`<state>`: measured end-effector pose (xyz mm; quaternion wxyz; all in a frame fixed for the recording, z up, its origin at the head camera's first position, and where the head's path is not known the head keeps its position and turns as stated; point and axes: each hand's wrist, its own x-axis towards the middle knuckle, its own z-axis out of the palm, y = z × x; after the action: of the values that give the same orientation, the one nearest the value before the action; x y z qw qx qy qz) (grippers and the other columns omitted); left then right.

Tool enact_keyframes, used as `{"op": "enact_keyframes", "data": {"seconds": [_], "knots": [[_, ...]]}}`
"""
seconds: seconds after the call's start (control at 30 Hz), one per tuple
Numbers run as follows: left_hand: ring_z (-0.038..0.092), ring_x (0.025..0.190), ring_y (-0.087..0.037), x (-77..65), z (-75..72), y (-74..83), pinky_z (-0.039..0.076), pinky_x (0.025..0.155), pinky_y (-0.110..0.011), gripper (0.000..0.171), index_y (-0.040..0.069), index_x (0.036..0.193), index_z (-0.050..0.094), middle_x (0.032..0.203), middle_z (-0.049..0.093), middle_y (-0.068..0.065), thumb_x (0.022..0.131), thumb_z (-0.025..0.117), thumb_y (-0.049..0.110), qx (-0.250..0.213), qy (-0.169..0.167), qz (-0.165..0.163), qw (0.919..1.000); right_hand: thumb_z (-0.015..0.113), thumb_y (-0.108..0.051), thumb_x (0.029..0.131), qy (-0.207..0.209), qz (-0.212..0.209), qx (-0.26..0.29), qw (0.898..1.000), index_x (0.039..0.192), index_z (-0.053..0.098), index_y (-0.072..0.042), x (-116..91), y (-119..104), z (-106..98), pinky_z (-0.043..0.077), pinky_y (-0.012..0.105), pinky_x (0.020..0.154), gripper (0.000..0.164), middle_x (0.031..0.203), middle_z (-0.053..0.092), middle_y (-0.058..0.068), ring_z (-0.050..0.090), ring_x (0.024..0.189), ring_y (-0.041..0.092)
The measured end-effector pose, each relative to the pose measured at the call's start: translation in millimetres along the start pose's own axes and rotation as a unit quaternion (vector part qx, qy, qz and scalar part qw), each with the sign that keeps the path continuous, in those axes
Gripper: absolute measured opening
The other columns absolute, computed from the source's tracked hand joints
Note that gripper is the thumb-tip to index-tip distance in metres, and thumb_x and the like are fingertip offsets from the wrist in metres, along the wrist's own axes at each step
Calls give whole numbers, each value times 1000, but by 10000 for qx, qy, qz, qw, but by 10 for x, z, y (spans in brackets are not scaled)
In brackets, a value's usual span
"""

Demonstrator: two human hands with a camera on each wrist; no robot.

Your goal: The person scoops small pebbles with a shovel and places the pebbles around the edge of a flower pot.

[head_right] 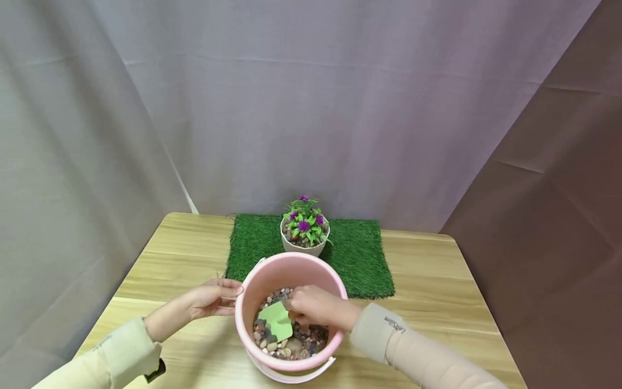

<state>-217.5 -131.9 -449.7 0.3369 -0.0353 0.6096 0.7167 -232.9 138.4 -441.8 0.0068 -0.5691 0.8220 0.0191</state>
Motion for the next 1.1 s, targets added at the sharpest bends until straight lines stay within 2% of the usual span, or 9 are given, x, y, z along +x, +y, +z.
{"op": "enact_keyframes", "data": {"seconds": [0.2, 0.33, 0.43, 0.67, 0.93, 1.1], "knots": [[61, 71, -6, 46, 24, -54, 62, 74, -21, 24, -5, 114, 55, 78, 61, 0, 92, 54, 6, -12, -22, 39, 10000, 74, -14, 73, -98, 202, 924, 9955, 82, 68, -15, -53, 121, -17, 54, 13, 73, 11, 78, 64, -7, 56, 73, 3], [61, 72, -7, 57, 25, -88, 62, 74, -20, 26, -5, 115, 54, 80, 61, 0, 92, 55, 6, -1, -101, 37, 9999, 73, -13, 74, -74, 384, 1657, 9854, 87, 70, -11, -141, 189, -70, 52, 11, 70, 14, 80, 67, -5, 55, 71, 0], [61, 71, -7, 52, 7, -88, 62, 73, -20, 24, -5, 114, 55, 79, 61, 0, 92, 54, 5, 1, -34, 53, 10000, 74, -12, 75, -19, 497, 2145, 9755, 89, 70, -8, -178, 230, -117, 50, 8, 64, 16, 80, 68, -3, 51, 67, -4], [62, 72, -7, 53, -14, -52, 62, 75, -21, 22, -4, 112, 56, 79, 62, 0, 92, 55, 6, -11, -42, 118, 9999, 75, -10, 73, 229, 528, 2463, 9675, 89, 70, -8, -262, 323, -193, 52, 10, 67, 17, 82, 69, -1, 54, 72, -3], [63, 71, -7, 47, 2, -47, 62, 75, -22, 21, -3, 111, 56, 78, 62, -1, 92, 55, 6, -79, 0, 117, 9999, 75, -13, 75, 561, 913, 2907, 9508, 94, 70, -6, -418, 352, -222, 57, 17, 74, 21, 89, 71, 4, 60, 79, 1], [63, 70, -7, 32, 0, -32, 62, 75, -22, 19, -2, 109, 57, 76, 63, 0, 92, 55, 6, -76, 31, 87, 9999, 75, -10, 76, 898, 1032, 3097, 9409, 97, 71, -6, -493, 389, -246, 58, 18, 71, 23, 90, 71, 5, 60, 77, 0]]}}
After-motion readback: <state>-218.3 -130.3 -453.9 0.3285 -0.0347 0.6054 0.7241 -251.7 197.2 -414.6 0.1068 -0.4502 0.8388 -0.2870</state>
